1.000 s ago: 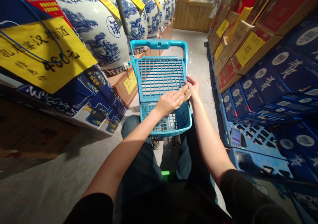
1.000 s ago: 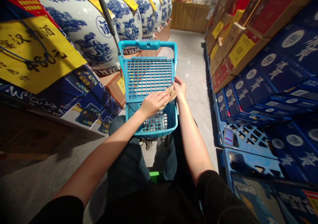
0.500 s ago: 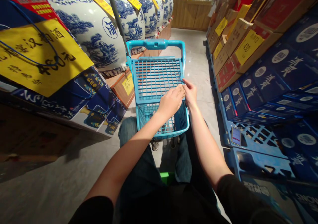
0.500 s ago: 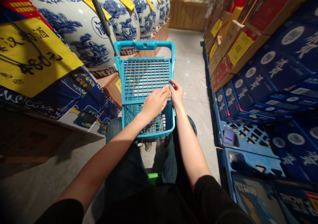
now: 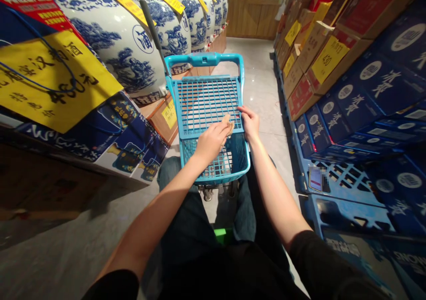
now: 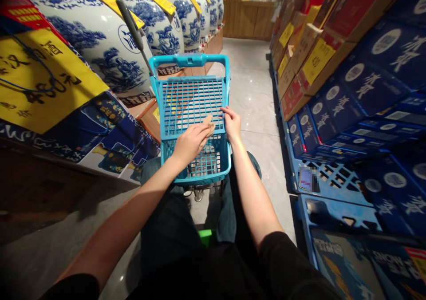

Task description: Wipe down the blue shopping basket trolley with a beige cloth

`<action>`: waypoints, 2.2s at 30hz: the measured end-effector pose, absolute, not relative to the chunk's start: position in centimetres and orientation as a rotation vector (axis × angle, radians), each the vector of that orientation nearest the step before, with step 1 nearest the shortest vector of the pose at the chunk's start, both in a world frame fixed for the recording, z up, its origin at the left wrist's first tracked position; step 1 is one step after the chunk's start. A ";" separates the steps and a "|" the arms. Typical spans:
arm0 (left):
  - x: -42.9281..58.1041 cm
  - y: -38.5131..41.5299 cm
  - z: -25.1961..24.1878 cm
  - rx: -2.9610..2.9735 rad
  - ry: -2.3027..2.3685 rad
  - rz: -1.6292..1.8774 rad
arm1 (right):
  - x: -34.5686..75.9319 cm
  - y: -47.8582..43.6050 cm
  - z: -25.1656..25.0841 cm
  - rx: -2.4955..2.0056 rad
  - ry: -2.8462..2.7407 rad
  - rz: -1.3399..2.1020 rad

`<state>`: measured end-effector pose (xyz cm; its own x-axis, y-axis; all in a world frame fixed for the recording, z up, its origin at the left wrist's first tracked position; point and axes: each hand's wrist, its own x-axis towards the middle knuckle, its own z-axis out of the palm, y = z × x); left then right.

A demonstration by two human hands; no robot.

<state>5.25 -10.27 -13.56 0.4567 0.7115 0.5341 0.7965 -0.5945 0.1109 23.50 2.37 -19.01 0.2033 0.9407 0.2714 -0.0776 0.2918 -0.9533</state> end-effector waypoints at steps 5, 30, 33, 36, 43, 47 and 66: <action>9.2 -9.1 -13.6 -2.612 -1.241 -0.829 | 23.7 2.1 -18.5 -1.046 -1.138 0.904; -2.1 -13.6 -14.5 -2.361 -1.643 -0.879 | 23.5 1.9 -18.7 -1.060 -1.130 0.861; -0.6 -12.9 -14.6 -2.356 -1.637 -0.902 | 23.0 1.5 -18.5 -1.067 -1.105 0.862; 3.8 -11.2 -14.5 -2.456 -1.507 -0.926 | 22.8 1.2 -18.2 -1.073 -1.088 0.869; 7.3 -9.9 -13.9 -2.540 -1.330 -0.940 | 23.0 1.0 -17.8 -1.080 -1.095 0.877; 1.9 -11.7 -14.3 -2.464 -1.469 -0.968 | 22.8 1.1 -18.1 -1.076 -1.114 0.876; 1.6 -11.7 -14.1 -2.464 -1.529 -0.985 | 22.6 1.6 -18.6 -1.060 -1.091 0.876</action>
<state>1.57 -11.74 -14.08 0.2958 0.7766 0.5563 0.8273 -0.4994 0.2573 22.56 1.65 -18.65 0.2476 0.9349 0.2542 -0.0463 0.2734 -0.9608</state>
